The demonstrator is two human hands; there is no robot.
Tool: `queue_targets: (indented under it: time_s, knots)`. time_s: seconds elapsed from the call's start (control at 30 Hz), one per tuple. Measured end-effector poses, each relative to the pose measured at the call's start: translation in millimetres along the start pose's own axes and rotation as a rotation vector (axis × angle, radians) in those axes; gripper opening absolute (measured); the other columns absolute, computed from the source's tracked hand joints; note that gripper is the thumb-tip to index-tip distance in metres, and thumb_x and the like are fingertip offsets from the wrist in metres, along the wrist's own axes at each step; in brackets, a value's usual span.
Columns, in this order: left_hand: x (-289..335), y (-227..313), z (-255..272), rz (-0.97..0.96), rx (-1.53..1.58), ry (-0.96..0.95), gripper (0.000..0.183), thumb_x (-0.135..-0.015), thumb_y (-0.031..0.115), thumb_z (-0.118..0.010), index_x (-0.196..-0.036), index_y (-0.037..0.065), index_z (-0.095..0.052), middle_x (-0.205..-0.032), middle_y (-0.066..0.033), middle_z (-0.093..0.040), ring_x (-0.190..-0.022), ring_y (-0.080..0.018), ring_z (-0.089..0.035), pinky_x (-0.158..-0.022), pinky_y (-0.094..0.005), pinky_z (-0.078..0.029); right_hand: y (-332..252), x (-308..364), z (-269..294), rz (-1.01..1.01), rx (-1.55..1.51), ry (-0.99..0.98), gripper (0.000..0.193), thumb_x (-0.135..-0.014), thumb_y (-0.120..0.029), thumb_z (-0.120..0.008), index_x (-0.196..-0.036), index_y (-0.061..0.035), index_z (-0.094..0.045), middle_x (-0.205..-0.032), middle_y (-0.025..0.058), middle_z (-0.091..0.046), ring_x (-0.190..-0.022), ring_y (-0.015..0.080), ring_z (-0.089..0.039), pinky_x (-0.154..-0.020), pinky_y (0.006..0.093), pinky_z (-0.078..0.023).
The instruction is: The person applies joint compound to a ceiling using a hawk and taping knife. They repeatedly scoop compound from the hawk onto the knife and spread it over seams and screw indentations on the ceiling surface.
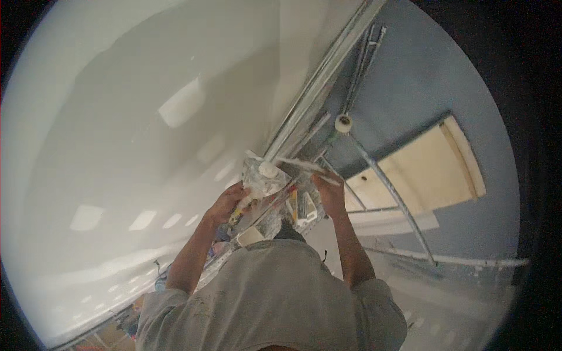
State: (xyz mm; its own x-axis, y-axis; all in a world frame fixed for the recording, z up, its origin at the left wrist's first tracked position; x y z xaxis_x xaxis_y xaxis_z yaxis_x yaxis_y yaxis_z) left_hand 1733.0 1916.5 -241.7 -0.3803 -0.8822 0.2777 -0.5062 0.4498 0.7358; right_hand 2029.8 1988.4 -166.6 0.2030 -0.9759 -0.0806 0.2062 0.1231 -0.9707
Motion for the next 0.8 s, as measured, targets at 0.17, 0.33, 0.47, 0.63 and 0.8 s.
queue_targets:
  time_s: [0.17, 0.33, 0.47, 0.63, 0.8]
  knots:
    - [-61, 12, -34, -0.076, 0.032, -0.037, 0.038, -0.100, 0.023, -0.051, -0.127, -0.003, -0.047, -0.094, -0.0104, -0.064, -0.067, -0.0118, -0.058, -0.054, -0.0242, -0.047, -7, -40, 42, 0.045, -0.175, -0.242, 0.028, -0.097, -0.017, -0.057, -0.119, -0.0033, -0.067, -0.122, 0.0118, -0.066, -0.114, 0.0217, -0.060, -0.098, 0.0355, -0.045]
    - [-106, 24, -68, -0.073, 0.003, 0.121, 0.040, -0.099, 0.020, -0.053, -0.128, -0.006, -0.047, -0.101, -0.0118, -0.063, -0.073, -0.0118, -0.059, -0.056, -0.0239, -0.049, 12, -92, 86, 0.493, 0.017, -0.352, 0.027, -0.097, -0.011, -0.050, -0.116, -0.0031, -0.067, -0.123, 0.0132, -0.066, -0.118, 0.0276, -0.060, -0.103, 0.0412, -0.044]
    - [-125, 29, -70, -0.078, -0.040, 0.172, 0.039, -0.099, 0.020, -0.052, -0.129, -0.006, -0.047, -0.101, -0.0123, -0.063, -0.075, -0.0126, -0.060, -0.058, -0.0248, -0.050, -9, -114, 92, 0.595, 0.067, -0.412, 0.033, -0.091, 0.002, -0.049, -0.119, -0.0041, -0.066, -0.128, 0.0126, -0.063, -0.121, 0.0284, -0.058, -0.106, 0.0425, -0.042]
    - [-146, 26, -69, -0.097, -0.091, 0.143, 0.036, -0.099, 0.018, -0.052, -0.127, -0.004, -0.049, -0.094, -0.0100, -0.064, -0.071, -0.0124, -0.059, -0.057, -0.0244, -0.049, 43, -143, 107, 0.560, 0.188, -0.517, 0.065, -0.078, 0.013, -0.045, -0.135, -0.0154, -0.056, -0.141, 0.0137, -0.052, -0.131, 0.0340, -0.049, -0.111, 0.0438, -0.037]
    - [-145, 42, -87, -0.075, -0.135, 0.169, 0.031, -0.099, 0.018, -0.051, -0.124, -0.001, -0.050, -0.091, -0.0085, -0.064, -0.069, -0.0116, -0.059, -0.058, -0.0244, -0.048, 77, -161, 120, 0.354, 0.367, -0.375, 0.057, -0.082, 0.004, -0.055, -0.137, -0.0129, -0.051, -0.136, 0.0135, -0.055, -0.126, 0.0335, -0.052, -0.107, 0.0431, -0.041]
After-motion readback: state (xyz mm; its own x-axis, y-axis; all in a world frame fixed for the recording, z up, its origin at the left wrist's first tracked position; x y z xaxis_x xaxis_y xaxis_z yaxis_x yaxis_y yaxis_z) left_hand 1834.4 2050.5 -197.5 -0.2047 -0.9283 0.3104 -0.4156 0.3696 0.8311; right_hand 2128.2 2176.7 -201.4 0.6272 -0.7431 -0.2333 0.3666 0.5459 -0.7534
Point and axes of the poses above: each hand's wrist, its own x-axis away from the middle knuckle, its own z-axis out of the back of the hand, y = z × x, the point moved 1 cm from there along -x, towards the middle knuckle
